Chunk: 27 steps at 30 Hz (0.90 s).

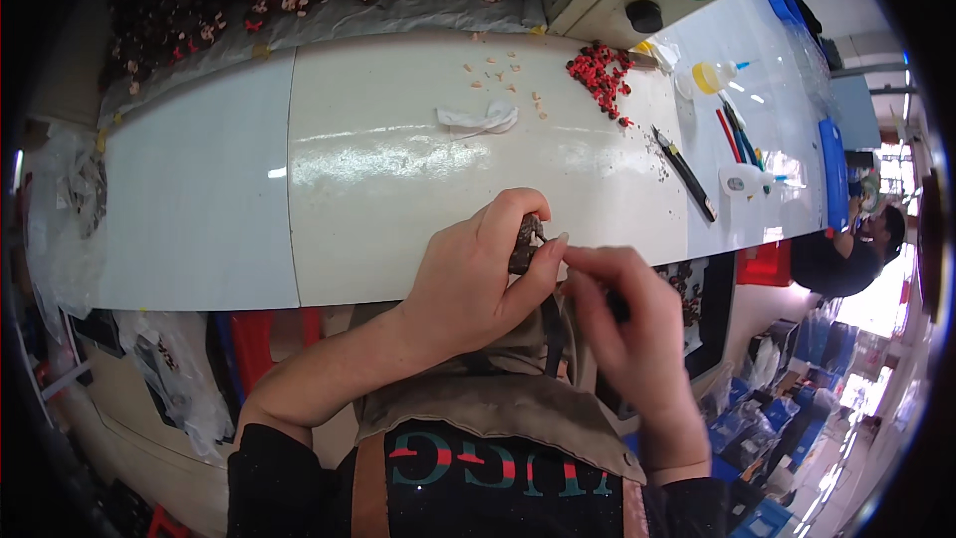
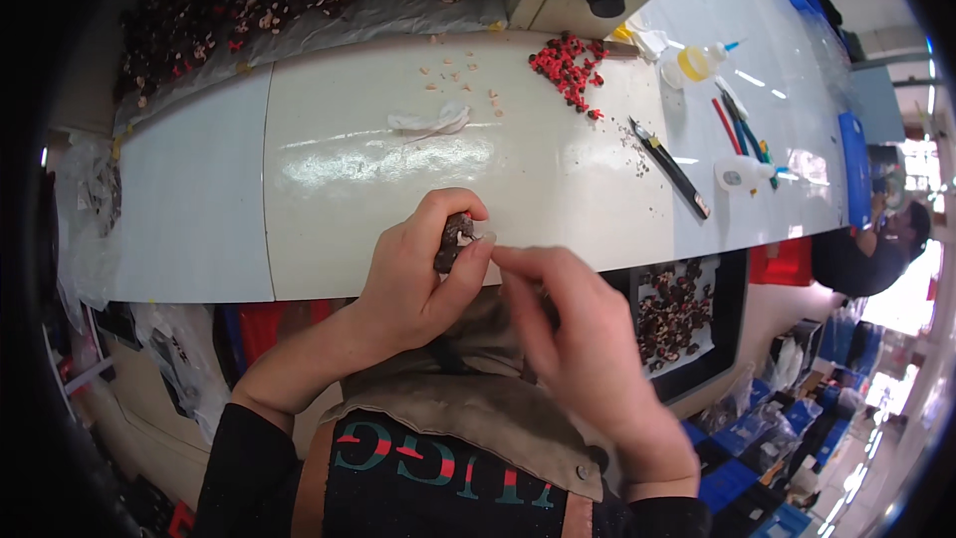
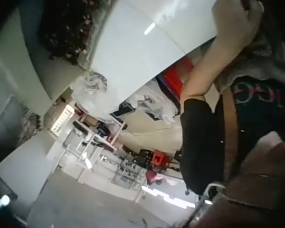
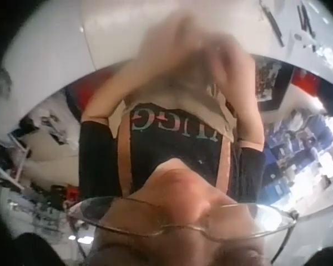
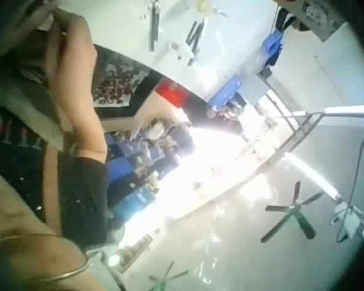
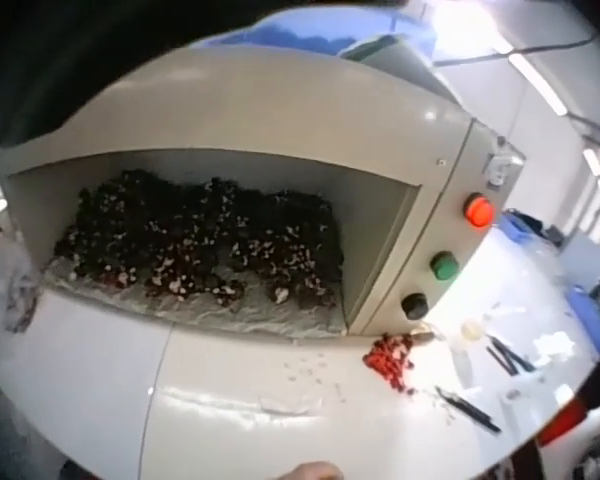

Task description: Assembling and gluing small toy character figures at a factory workbench.

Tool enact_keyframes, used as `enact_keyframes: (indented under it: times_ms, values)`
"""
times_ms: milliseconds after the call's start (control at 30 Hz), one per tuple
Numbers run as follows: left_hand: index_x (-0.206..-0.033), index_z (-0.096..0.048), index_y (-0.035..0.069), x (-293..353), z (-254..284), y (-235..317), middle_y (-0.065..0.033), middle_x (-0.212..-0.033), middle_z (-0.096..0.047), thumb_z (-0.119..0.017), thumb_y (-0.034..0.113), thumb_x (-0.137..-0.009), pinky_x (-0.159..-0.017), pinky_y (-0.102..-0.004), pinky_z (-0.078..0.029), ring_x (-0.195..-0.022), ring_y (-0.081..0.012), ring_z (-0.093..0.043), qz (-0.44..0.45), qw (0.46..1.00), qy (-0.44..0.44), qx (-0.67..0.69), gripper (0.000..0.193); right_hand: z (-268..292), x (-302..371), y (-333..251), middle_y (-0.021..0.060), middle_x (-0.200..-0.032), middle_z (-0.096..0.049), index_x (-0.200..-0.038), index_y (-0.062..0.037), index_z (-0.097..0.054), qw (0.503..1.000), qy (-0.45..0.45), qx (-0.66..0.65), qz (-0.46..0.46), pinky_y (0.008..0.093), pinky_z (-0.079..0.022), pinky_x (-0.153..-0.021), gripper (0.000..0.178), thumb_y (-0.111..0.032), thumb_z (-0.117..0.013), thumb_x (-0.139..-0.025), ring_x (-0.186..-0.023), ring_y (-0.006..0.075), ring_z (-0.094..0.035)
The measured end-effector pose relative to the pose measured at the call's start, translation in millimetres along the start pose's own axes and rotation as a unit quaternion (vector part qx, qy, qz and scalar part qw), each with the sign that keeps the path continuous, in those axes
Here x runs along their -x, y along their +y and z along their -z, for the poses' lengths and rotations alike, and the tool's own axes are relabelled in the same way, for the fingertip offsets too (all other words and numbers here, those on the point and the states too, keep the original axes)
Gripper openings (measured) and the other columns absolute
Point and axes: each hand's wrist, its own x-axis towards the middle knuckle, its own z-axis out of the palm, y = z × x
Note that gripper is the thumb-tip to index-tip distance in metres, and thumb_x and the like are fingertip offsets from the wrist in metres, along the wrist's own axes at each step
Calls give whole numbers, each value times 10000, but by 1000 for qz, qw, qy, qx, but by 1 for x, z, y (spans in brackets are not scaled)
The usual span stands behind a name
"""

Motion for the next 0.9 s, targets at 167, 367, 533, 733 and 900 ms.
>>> enact_keyframes:
  times_ms: [167, 367, 533, 733, 900]
  values:
    - [-1019, -481, 49, 3, -2, 5, -115, -714, -581, -570, 187, -855, -523, -360, -450, -601, -292, -598, -18, 998, -49, -37, 232, 46, -26, 1, 24, -799, -611, -964, 18, -595, 986, -166, -25, -14, 214, -468, -611, 110, -7, -575, -858, -660, 44, -549]
    - [-1074, -489, 14, 5, -7, 6, -55, -631, -504, -547, 100, -844, -518, -266, -396, -528, -149, -498, -60, 994, -80, -52, 253, 78, -59, -2, 7, -775, -605, -923, 6, -605, 951, -294, -30, -92, 199, -450, -599, 104, -66, -615, -848, -663, 45, -542]
    - [-1147, -459, 15, 0, -4, 13, -47, -750, -512, -543, 83, -843, -566, -244, -392, -607, -107, -477, -17, 994, -109, -8, 323, 86, -61, -2, 10, -761, -601, -943, 0, -600, 946, -316, -11, -70, 215, -440, -611, 122, -85, -607, -855, -661, 43, -528]
    - [-1265, -388, 41, -4, -11, 20, -33, -847, -477, -524, 137, -918, -630, -220, -405, -679, -97, -463, 41, 990, 15, 136, 385, 54, -23, 22, 98, -847, -576, -999, -29, -585, 984, -79, -50, 152, 273, -467, -664, 197, 17, -570, -808, -701, 166, -581]
    - [-1276, -370, 33, -12, -13, 33, -21, -852, -463, -453, 171, -961, -625, -213, -410, -687, -82, -458, 98, 984, 12, 146, 354, 39, 1, 23, 103, -873, -576, -1001, -57, -607, 969, 58, 74, 229, 338, -508, -546, 317, 62, -600, -707, -668, 253, -608]
